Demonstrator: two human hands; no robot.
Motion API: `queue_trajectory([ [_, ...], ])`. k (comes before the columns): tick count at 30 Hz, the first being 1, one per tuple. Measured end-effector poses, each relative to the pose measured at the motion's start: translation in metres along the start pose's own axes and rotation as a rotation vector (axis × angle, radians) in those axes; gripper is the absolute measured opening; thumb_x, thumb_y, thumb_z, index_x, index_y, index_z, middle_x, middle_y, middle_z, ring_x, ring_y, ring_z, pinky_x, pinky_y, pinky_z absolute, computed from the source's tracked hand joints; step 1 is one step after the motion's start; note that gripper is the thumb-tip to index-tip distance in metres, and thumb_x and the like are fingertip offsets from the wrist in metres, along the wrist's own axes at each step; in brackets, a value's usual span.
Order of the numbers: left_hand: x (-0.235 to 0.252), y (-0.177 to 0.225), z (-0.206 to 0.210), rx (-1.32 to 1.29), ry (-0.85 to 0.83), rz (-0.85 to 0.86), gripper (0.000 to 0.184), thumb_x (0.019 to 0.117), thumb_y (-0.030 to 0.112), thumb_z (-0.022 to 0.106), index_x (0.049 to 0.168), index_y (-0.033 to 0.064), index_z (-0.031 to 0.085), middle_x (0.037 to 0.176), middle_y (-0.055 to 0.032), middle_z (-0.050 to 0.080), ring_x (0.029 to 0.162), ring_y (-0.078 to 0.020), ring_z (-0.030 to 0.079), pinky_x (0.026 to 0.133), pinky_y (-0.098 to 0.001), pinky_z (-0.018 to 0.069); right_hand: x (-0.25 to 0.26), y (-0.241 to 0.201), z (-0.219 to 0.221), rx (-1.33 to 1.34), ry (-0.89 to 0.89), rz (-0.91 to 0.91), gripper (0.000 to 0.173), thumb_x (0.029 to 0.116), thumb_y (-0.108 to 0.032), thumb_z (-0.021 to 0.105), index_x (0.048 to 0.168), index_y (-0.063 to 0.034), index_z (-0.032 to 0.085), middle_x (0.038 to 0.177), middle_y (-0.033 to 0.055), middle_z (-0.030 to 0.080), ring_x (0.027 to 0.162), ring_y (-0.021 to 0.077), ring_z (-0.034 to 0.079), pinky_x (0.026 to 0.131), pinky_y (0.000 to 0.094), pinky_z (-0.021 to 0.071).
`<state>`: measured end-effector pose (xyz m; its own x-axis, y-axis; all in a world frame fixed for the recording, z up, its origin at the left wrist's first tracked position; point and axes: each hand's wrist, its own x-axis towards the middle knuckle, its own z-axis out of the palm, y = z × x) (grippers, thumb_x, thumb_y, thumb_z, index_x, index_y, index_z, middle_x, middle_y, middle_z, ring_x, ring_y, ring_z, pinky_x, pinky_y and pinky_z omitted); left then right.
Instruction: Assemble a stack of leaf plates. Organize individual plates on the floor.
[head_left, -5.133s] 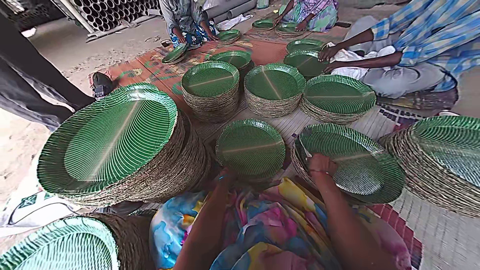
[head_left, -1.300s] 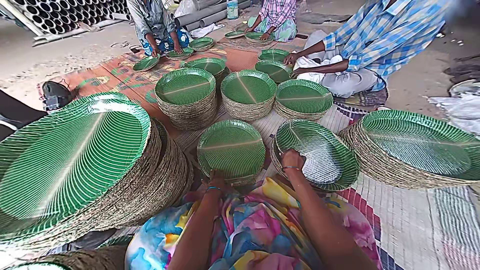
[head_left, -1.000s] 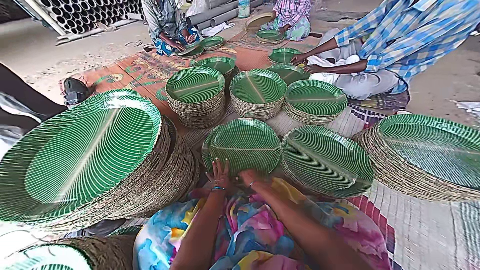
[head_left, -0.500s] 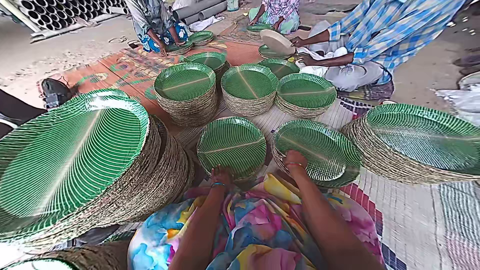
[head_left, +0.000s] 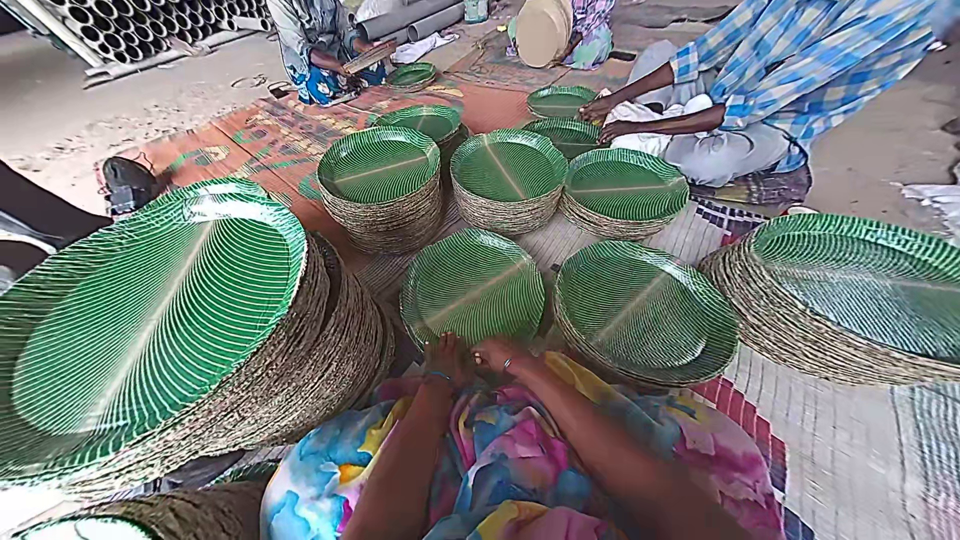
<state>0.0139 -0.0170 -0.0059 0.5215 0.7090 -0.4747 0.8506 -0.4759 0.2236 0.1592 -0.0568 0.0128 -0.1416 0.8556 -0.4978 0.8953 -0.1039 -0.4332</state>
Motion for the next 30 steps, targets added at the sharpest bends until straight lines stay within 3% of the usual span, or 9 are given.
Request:
queue_trajectory([
  [4,0.006,0.004,-0.005,0.054,-0.099,-0.069,0.072,0.1099,0.053,0.037,0.165,0.0091,0.022,0.174,-0.0152,0.013,0.161,-0.0335,0.009,0.126,-0.0631,0.0000,-0.033,0.049,-0.023,0.028,0.393,0.495,0.045,0.1095,-0.016,0.045,0.150,0.0034,0.047,0.151,0.0274,0.051,0.142,0.0428,0.049,0.114,0.0588,0.0380],
  [6,0.007,0.010,-0.004,0.071,-0.100,-0.073,0.072,0.1095,0.051,0.040,0.164,0.0068,0.023,0.173,-0.0184,0.014,0.161,-0.0358,0.011,0.125,-0.0643,0.0014,-0.047,0.072,-0.025,0.071,0.316,0.747,0.043,0.1098,-0.011,0.038,0.149,0.0049,0.046,0.152,0.0259,0.050,0.143,0.0404,0.048,0.113,0.0583,0.0390],
  [10,0.008,0.014,-0.008,0.088,-0.115,-0.095,0.074,0.1093,0.052,0.040,0.164,0.0051,0.022,0.173,-0.0196,0.013,0.161,-0.0368,0.011,0.126,-0.0633,0.0043,-0.061,0.088,-0.037,0.194,0.342,0.904,0.039,0.1112,-0.016,0.038,0.140,0.0002,0.057,0.142,0.0228,0.060,0.135,0.0367,0.058,0.108,0.0546,0.0456],
  [14,0.003,0.009,-0.006,0.061,-0.106,-0.097,0.071,0.1094,0.050,0.041,0.164,0.0067,0.026,0.173,-0.0177,0.015,0.161,-0.0353,0.012,0.126,-0.0627,0.0048,-0.069,0.101,-0.046,0.191,0.476,0.894,0.043,0.1080,-0.033,0.052,0.138,-0.0042,0.062,0.141,0.0218,0.062,0.133,0.0383,0.058,0.107,0.0596,0.0438],
  [19,-0.007,0.008,-0.007,-0.138,0.102,-0.079,0.094,0.1011,0.046,0.063,0.166,0.0078,0.007,0.173,-0.0236,-0.003,0.160,-0.0403,0.006,0.126,-0.0608,0.0115,-0.043,0.062,-0.014,-0.075,1.003,0.269,0.031,0.1004,0.004,0.050,0.117,0.0008,0.076,0.116,0.0253,0.074,0.116,0.0465,0.068,0.113,0.0714,0.0303],
  [23,-0.009,0.008,-0.002,-0.150,0.478,0.073,0.082,0.0988,0.042,0.063,0.161,-0.0005,0.030,0.168,-0.0334,0.014,0.157,-0.0486,0.013,0.122,-0.0690,0.0102,-0.014,0.005,0.001,-0.024,0.228,0.178,0.035,0.1098,-0.010,0.042,0.132,0.0062,0.063,0.133,0.0308,0.063,0.129,0.0468,0.059,0.109,0.0605,0.0414],
  [25,-0.009,0.008,-0.006,-0.077,0.191,-0.015,0.067,0.1090,0.046,0.045,0.163,0.0096,0.030,0.172,-0.0194,0.018,0.161,-0.0366,0.010,0.124,-0.0665,-0.0001,-0.001,0.000,0.010,-0.019,0.000,0.058,0.036,0.1107,-0.012,0.042,0.133,0.0111,0.059,0.138,0.0325,0.059,0.134,0.0461,0.054,0.114,0.0571,0.0382],
  [27,-0.004,0.005,-0.007,-0.013,-0.023,-0.069,0.061,0.1119,0.045,0.036,0.163,0.0115,0.030,0.173,-0.0105,0.020,0.161,-0.0300,0.012,0.125,-0.0645,-0.0028,-0.007,0.013,0.003,0.066,0.107,0.013,0.039,0.1116,-0.016,0.043,0.137,0.0077,0.060,0.137,0.0306,0.062,0.132,0.0446,0.056,0.115,0.0562,0.0373],
  [30,-0.001,0.005,-0.008,0.020,-0.100,-0.077,0.062,0.1116,0.047,0.036,0.163,0.0122,0.030,0.174,-0.0080,0.017,0.162,-0.0290,0.010,0.125,-0.0650,-0.0025,-0.038,0.045,-0.017,0.064,0.450,0.464,0.043,0.1087,-0.017,0.048,0.148,0.0009,0.052,0.147,0.0260,0.055,0.139,0.0426,0.052,0.115,0.0584,0.0375],
])
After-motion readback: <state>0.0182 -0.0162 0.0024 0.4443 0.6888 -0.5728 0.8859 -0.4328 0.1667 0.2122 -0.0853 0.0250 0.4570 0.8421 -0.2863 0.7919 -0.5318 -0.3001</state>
